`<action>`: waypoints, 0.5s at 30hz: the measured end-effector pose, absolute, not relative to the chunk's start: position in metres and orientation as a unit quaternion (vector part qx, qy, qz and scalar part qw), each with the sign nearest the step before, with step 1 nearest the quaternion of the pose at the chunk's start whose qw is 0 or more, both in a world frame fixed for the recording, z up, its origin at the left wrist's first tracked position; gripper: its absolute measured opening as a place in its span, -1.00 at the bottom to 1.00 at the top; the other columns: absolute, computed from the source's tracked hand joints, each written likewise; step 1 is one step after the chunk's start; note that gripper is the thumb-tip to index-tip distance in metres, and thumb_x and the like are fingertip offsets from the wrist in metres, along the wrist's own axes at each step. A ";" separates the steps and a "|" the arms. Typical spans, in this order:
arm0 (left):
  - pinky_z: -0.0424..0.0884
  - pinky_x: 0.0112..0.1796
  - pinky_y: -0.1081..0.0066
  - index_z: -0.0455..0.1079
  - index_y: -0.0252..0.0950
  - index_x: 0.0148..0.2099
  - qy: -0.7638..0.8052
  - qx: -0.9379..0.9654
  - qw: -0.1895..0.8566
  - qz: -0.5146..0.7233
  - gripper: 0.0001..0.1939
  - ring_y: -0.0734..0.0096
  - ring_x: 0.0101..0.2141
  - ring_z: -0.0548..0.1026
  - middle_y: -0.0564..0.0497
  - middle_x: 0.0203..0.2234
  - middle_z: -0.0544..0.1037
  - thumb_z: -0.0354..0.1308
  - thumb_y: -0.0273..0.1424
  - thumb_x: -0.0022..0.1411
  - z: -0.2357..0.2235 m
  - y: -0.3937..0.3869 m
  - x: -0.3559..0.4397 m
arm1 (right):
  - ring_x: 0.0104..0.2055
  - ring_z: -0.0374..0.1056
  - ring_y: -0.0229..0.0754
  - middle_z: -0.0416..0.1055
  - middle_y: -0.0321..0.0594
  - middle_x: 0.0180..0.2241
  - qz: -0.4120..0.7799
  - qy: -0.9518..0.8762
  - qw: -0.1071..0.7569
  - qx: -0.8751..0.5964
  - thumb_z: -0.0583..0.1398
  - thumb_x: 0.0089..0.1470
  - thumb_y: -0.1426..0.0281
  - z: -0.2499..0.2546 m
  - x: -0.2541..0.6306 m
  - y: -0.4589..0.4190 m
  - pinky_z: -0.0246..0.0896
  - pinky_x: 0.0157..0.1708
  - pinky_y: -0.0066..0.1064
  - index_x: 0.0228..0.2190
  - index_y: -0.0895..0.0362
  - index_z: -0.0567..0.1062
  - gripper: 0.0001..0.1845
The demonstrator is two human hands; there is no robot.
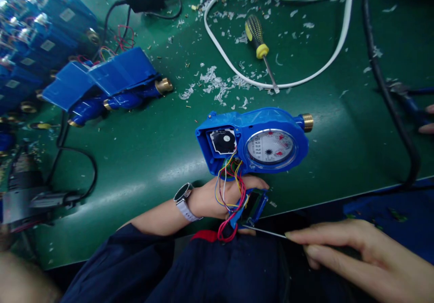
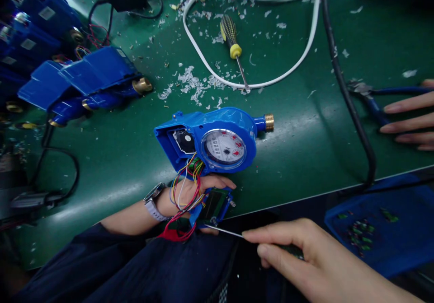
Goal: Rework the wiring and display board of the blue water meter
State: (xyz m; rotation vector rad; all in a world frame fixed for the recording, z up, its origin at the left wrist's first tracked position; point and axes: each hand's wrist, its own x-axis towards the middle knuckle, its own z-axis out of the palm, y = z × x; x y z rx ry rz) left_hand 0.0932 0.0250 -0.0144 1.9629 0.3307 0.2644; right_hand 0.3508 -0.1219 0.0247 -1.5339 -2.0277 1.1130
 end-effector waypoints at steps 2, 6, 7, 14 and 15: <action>0.42 0.05 0.10 0.20 -0.29 0.14 0.127 0.830 0.526 0.131 -0.26 0.05 0.00 0.51 -0.25 0.03 0.48 0.30 -0.02 0.02 -0.016 0.024 0.093 | -0.28 0.51 -0.28 0.55 -0.35 -0.26 0.388 -0.726 0.181 -0.539 0.02 0.34 0.21 0.024 0.349 -0.119 0.47 -0.33 -0.59 -0.08 -0.10 0.54 -0.68; 0.43 0.04 0.11 0.19 -0.28 0.14 0.121 0.833 0.519 0.152 -0.29 0.07 -0.03 0.52 -0.24 0.00 0.49 0.26 0.00 0.07 -0.017 0.023 0.093 | -0.23 0.49 -0.22 0.53 -0.21 -0.18 0.232 -0.857 0.196 -0.417 -0.11 0.28 0.53 0.024 0.357 -0.117 0.44 -0.30 -0.47 0.08 0.02 0.45 -0.50; 0.42 0.04 0.11 0.20 -0.28 0.14 0.123 0.831 0.522 0.148 -0.30 0.07 -0.03 0.52 -0.24 0.00 0.48 0.24 0.00 0.09 -0.016 0.024 0.093 | -0.23 0.48 -0.19 0.52 -0.18 -0.16 0.195 -0.880 0.196 -0.387 -0.13 0.24 0.57 0.024 0.360 -0.116 0.44 -0.29 -0.42 0.11 0.04 0.42 -0.45; 0.42 0.05 0.10 0.17 -0.26 0.17 0.120 0.829 0.523 0.158 -0.27 0.04 -0.01 0.51 -0.24 0.01 0.48 0.24 0.03 0.08 -0.016 0.025 0.095 | -0.24 0.49 -0.29 0.54 -0.30 -0.20 0.310 -0.815 0.200 -0.447 -0.05 0.35 0.39 0.026 0.361 -0.107 0.42 -0.29 -0.59 -0.01 -0.05 0.50 -0.62; 0.42 0.05 0.10 0.16 -0.26 0.17 0.121 0.829 0.522 0.162 -0.26 0.04 -0.01 0.51 -0.24 0.01 0.48 0.23 0.04 0.09 -0.017 0.025 0.095 | -0.22 0.50 -0.27 0.54 -0.32 -0.19 0.351 -0.791 0.189 -0.464 -0.02 0.36 0.30 0.026 0.361 -0.107 0.43 -0.28 -0.58 -0.02 -0.08 0.51 -0.65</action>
